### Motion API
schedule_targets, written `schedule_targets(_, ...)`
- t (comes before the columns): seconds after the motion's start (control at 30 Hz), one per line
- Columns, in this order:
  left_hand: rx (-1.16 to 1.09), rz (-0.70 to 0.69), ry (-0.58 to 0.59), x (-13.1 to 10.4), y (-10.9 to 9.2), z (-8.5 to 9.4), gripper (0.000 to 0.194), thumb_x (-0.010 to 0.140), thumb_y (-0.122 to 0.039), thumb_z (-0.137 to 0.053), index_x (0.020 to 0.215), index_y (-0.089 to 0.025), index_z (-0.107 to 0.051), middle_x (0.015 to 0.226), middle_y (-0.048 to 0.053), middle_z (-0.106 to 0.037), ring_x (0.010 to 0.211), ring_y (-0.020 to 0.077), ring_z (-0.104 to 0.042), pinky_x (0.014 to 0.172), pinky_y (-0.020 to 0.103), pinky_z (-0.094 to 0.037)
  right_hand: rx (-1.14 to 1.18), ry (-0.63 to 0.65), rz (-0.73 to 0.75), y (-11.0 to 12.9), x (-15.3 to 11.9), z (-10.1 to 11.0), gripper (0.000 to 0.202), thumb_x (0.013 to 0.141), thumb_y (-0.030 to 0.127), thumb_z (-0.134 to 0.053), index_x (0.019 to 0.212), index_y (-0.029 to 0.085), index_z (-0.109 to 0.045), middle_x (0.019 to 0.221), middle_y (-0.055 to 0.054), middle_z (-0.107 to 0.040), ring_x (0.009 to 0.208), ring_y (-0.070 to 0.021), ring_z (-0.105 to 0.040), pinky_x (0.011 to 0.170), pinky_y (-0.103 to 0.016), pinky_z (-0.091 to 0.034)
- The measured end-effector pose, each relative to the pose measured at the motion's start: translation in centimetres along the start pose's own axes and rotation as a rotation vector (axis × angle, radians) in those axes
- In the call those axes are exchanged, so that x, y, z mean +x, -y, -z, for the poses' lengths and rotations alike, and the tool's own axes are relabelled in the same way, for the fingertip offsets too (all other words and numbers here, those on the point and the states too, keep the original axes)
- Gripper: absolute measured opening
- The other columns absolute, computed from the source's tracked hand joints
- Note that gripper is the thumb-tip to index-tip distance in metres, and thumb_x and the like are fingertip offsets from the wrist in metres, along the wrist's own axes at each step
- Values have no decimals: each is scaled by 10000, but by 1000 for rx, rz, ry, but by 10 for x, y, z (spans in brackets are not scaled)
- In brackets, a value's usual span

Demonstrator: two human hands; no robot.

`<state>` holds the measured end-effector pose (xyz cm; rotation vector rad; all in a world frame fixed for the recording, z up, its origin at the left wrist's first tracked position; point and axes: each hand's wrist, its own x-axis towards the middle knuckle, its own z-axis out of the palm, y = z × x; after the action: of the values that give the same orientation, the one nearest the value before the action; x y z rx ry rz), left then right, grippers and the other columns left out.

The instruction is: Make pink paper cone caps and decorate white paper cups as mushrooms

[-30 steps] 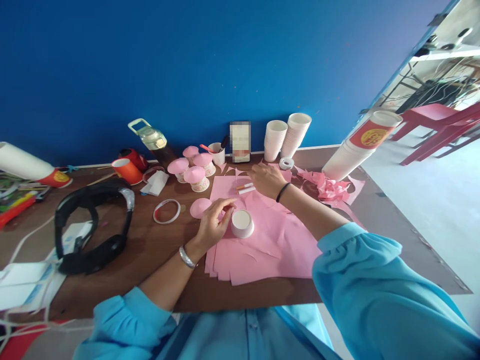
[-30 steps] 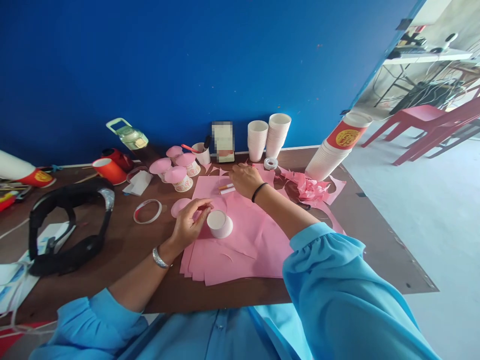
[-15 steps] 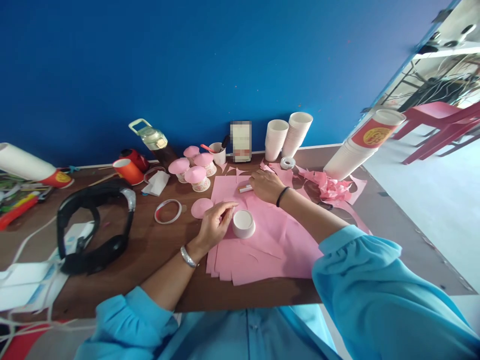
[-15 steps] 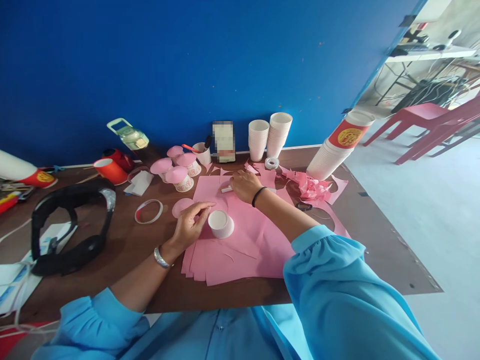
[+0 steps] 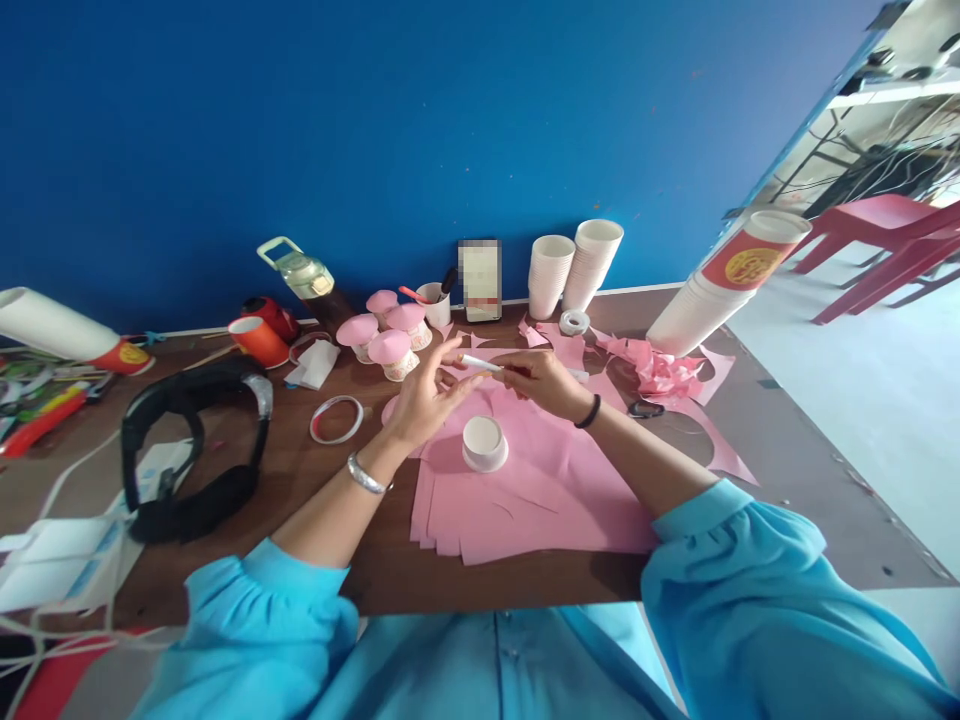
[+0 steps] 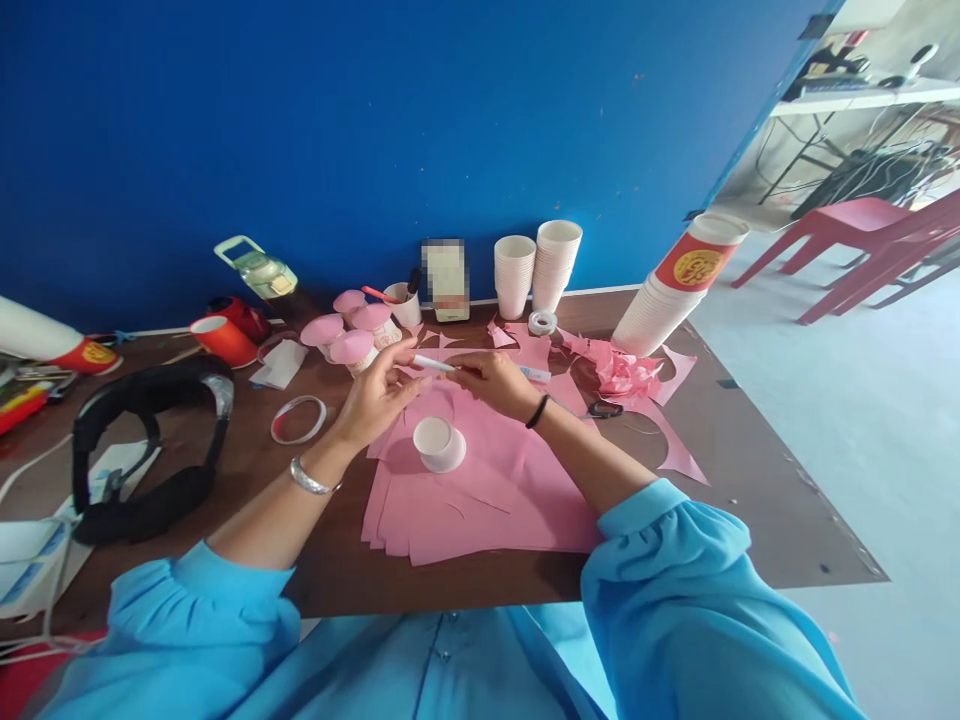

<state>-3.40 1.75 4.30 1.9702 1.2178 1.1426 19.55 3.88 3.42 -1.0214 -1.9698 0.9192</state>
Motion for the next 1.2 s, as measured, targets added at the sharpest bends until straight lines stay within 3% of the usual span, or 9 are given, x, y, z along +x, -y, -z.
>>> schedule_targets(0.1,-137,81,61,13,-2,-9,337,912,-471,-715,1104,-196,-743,758,16,-702,582,111,-597,507,220,-469,129,-18,-69,-7,-6,-2,375,924,503,-659,1003,159,-785,656,7,-631,534,-101,-519,499,-235,-419)
schedule_targets(0.17,-251,142,32,15,1,-15,310,895,-477,-733,992,-184,-760,630,-9,-641,527,100,-542,473,216,-431,198,-40,-126,-10,-9,1,377,875,509,-719,993,157,-785,694,-7,-662,569,-107,-555,509,-233,-452)
schedule_targets(0.37,-600,341,-76,8,16,-21,371,788,-511,-822,884,-165,-728,707,5,-678,543,77,-549,443,189,-400,592,-123,-212,-15,-13,6,509,689,543,-881,975,136,-772,668,4,-662,580,-116,-597,559,-264,-545)
schedule_targets(0.57,-742,353,-65,1,19,-28,420,768,-459,-842,1076,-188,-753,777,0,-670,605,77,-566,484,186,-427,591,-84,-186,-14,-16,-14,467,798,608,-786,867,148,-748,662,-1,-648,588,-120,-592,595,-274,-535)
schedule_targets(0.7,-517,206,26,-4,16,-39,327,874,-482,-755,1031,-196,-776,797,19,-707,685,127,-634,613,252,-535,275,-85,-87,-11,-19,-27,458,890,631,-685,878,181,-771,774,-34,-674,671,-145,-603,636,-290,-528)
schedule_targets(0.83,-323,12,-36,0,16,-40,260,956,-452,-674,1055,-216,-723,1031,52,-767,965,187,-718,882,321,-578,41,-232,-5,-9,-20,-29,453,936,606,-641,1109,204,-759,1004,-80,-676,829,-174,-613,702,-304,-530)
schedule_targets(0.97,-52,-131,23,8,21,-34,236,956,-437,-684,1021,-212,-719,962,42,-761,889,182,-711,842,313,-559,242,-276,-29,-9,-16,-28,589,857,652,-720,1233,199,-700,865,-34,-641,730,-160,-563,635,-291,-494)
schedule_targets(1.07,111,-218,97,11,24,-30,241,951,-437,-688,1012,-213,-752,966,52,-765,876,192,-710,800,309,-562,486,-206,-100,-9,-14,-27,535,809,672,-754,1026,183,-753,707,2,-605,582,-129,-513,540,-280,-443)
schedule_targets(1.2,173,-215,126,9,27,-27,310,968,-428,-664,1180,-214,-741,1087,74,-781,974,213,-732,895,341,-579,712,-286,-206,-10,-15,-24,510,777,675,-775,862,173,-746,639,11,-598,544,-118,-520,520,-279,-443)
